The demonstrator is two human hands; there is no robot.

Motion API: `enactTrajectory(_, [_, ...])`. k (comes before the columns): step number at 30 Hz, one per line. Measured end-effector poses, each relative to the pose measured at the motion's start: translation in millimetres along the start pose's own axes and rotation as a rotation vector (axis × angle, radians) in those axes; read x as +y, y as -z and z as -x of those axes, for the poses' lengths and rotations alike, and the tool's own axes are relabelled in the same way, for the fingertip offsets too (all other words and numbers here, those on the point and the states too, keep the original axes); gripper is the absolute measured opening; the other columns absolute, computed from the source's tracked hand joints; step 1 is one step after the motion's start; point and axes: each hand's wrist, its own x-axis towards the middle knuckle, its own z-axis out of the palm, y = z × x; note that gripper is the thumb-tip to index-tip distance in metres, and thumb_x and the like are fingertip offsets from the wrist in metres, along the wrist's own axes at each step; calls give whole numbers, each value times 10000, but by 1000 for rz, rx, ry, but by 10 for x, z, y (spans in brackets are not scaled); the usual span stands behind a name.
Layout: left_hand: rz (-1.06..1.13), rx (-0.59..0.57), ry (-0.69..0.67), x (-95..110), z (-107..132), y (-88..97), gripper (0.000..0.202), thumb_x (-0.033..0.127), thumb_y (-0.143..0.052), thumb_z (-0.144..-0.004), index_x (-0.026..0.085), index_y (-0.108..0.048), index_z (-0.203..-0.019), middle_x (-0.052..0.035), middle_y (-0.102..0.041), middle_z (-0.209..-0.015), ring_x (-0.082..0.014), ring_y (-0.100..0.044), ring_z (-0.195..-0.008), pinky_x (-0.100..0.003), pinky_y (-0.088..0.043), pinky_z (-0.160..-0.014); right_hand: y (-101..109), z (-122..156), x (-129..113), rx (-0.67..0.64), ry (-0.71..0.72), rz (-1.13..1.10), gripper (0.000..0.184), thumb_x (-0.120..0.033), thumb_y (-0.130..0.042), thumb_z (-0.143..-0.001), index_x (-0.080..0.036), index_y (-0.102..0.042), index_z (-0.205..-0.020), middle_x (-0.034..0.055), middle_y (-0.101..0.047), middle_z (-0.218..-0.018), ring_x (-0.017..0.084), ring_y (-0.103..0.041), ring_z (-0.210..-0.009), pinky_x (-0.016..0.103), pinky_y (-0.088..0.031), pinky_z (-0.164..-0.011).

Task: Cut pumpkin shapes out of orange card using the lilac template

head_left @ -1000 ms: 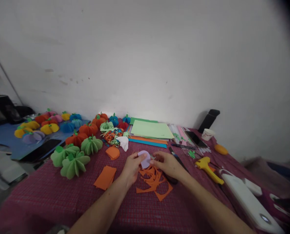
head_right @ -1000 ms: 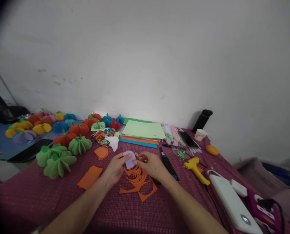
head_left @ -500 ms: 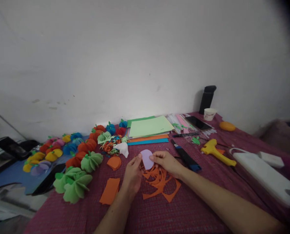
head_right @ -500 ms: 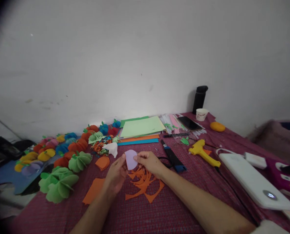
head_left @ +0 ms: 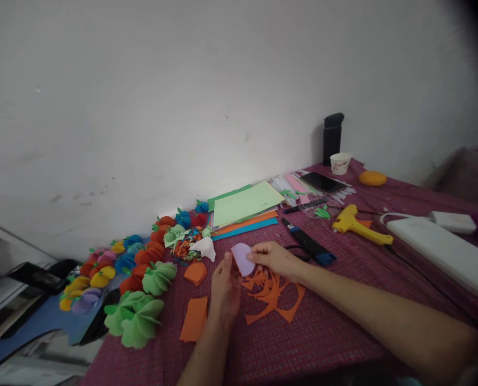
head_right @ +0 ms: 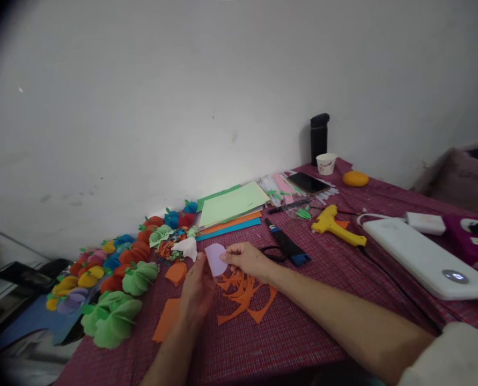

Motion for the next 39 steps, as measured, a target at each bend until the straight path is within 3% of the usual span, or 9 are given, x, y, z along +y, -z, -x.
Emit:
enactTrajectory(7, [-14, -7, 6, 2, -1, -19, 259, 368, -631, -710, 127, -651, -802, -52, -680, -791, -144, -620, -737, -254, -453, -698, 3, 0, 8, -23, -6, -24, 302, -436, -623, -689, -139, -578, -662, -60, -501, -473, 45, -422, -402, 157, -329, -420])
enactTrajectory(13, [-12, -37, -1, 7, 27, -45, 232, 362, -624, -717, 130, -621, -719, -38, -672, -740, -130, -611, -675, -246, -452, -670, -2, -13, 34, -29, -6, 12, 302, -435, -605, -710, -137, -580, -662, -52, -515, -487, 41, -422, -392, 152, -312, -400])
enactTrajectory(18, [-33, -40, -17, -11, 12, -31, 239, 367, -621, -712, 135, -630, -770, -45, -671, -787, -132, -602, -696, -246, -444, -664, 0, -28, 68, -28, 26, 4, 282, -405, -606, -716, -131, -572, -658, -49, -512, -497, 40, -426, -412, 151, -331, -415])
enactTrajectory(21, [-123, 27, -43, -21, -6, -3, 249, 366, -653, -670, 139, -634, -771, -37, -666, -764, -126, -594, -664, -232, -431, -631, 1, -43, 79, -34, 52, 0, 264, -382, -619, -705, -137, -596, -802, -57, -506, -519, 50, -426, -424, 158, -333, -414])
enactTrajectory(26, [-272, 99, -70, -42, -29, 55, 305, 318, -722, -577, 137, -635, -806, -22, -654, -695, -107, -574, -573, -204, -404, -557, -12, -46, 59, -6, 152, 84, 471, -254, -610, -708, -162, -507, -1159, -77, -453, -537, 61, -389, -447, 169, -302, -422])
enactTrajectory(29, [-337, 92, -101, -65, -51, 86, 302, 330, -718, -578, 139, -643, -799, -26, -667, -719, -112, -580, -596, -199, -414, -563, -27, -38, 63, -4, 194, 138, 501, -208, -593, -707, -167, -497, -1197, -71, -429, -552, 72, -393, -485, 176, -307, -446])
enactTrajectory(33, [-361, 73, -99, -95, -87, 124, 386, 323, -701, -599, 143, -648, -937, -57, -684, -866, -155, -608, -756, -231, -448, -671, -35, -35, 98, -31, 211, 165, 498, -226, -581, -716, -191, -498, -1206, -49, -496, -607, 90, -443, -526, 191, -351, -489])
enactTrajectory(39, [-395, 94, -99, -125, -87, 141, 361, 294, -706, -584, 135, -664, -905, -48, -681, -816, -139, -596, -681, -237, -448, -646, -12, -9, 95, 28, 293, 404, 436, -216, -550, -743, -211, -534, -1178, -33, -535, -628, 102, -466, -539, 193, -351, -495])
